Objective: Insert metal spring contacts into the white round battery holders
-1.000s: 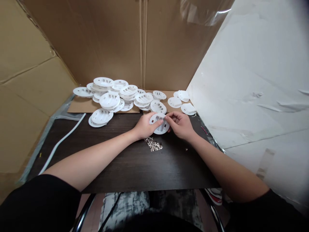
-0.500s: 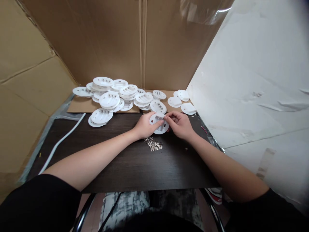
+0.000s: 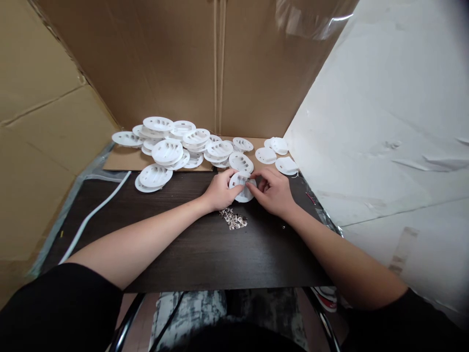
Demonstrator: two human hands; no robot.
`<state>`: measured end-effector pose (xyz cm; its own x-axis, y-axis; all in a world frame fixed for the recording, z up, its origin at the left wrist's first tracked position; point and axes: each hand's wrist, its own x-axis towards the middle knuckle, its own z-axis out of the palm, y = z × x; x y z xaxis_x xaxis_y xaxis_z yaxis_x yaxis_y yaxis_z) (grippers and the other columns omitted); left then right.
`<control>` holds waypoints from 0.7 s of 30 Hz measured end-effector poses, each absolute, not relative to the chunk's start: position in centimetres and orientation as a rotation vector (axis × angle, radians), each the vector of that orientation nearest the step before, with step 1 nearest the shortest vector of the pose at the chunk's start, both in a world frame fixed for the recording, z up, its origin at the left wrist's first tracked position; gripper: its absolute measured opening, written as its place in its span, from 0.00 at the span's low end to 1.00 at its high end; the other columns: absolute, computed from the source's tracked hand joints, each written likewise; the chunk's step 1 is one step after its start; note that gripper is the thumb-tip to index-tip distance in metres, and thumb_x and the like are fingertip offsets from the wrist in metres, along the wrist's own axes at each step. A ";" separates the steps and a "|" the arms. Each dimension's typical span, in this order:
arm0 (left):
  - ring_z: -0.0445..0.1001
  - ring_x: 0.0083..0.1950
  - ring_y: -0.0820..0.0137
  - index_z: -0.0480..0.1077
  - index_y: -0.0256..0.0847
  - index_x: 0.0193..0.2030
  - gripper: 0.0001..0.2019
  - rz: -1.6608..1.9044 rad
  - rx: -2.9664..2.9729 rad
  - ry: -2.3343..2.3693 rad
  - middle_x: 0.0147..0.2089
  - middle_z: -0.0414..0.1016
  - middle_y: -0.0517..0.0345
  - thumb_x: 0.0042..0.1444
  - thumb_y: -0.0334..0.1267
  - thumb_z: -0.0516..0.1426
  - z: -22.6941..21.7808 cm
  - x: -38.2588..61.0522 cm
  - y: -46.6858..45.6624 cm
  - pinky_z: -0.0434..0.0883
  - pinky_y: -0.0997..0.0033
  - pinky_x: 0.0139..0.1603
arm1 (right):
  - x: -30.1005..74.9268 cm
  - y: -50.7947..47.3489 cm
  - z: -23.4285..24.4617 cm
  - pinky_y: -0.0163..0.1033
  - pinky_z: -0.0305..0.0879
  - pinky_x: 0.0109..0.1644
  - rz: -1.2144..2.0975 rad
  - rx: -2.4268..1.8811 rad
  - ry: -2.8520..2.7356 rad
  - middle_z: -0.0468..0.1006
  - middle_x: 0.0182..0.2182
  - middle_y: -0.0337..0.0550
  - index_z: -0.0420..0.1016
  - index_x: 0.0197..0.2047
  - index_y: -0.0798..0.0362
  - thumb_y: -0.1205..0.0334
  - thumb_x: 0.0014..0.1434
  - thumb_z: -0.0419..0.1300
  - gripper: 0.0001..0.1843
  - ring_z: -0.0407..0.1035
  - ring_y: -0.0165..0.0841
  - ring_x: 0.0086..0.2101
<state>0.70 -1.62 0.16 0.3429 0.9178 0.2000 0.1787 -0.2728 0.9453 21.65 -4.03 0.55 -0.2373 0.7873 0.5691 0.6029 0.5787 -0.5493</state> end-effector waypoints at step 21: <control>0.70 0.18 0.74 0.74 0.36 0.50 0.14 0.937 1.532 0.908 0.28 0.77 0.63 0.58 0.35 0.65 0.4 0.8 -1.9 0.64 0.76 0.17 | 21.8 -3.8 0.0 0.43 0.69 0.37 0.007 -1.070 -2.038 0.82 0.36 0.44 0.77 0.45 0.51 0.63 0.70 0.64 0.02 0.69 0.34 0.29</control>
<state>0.79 -1.92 0.41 0.4000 0.9113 0.0977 0.0696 -0.1365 0.9882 21.85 -3.79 0.02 -0.3072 0.6887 0.6567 0.6841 0.6396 -0.3507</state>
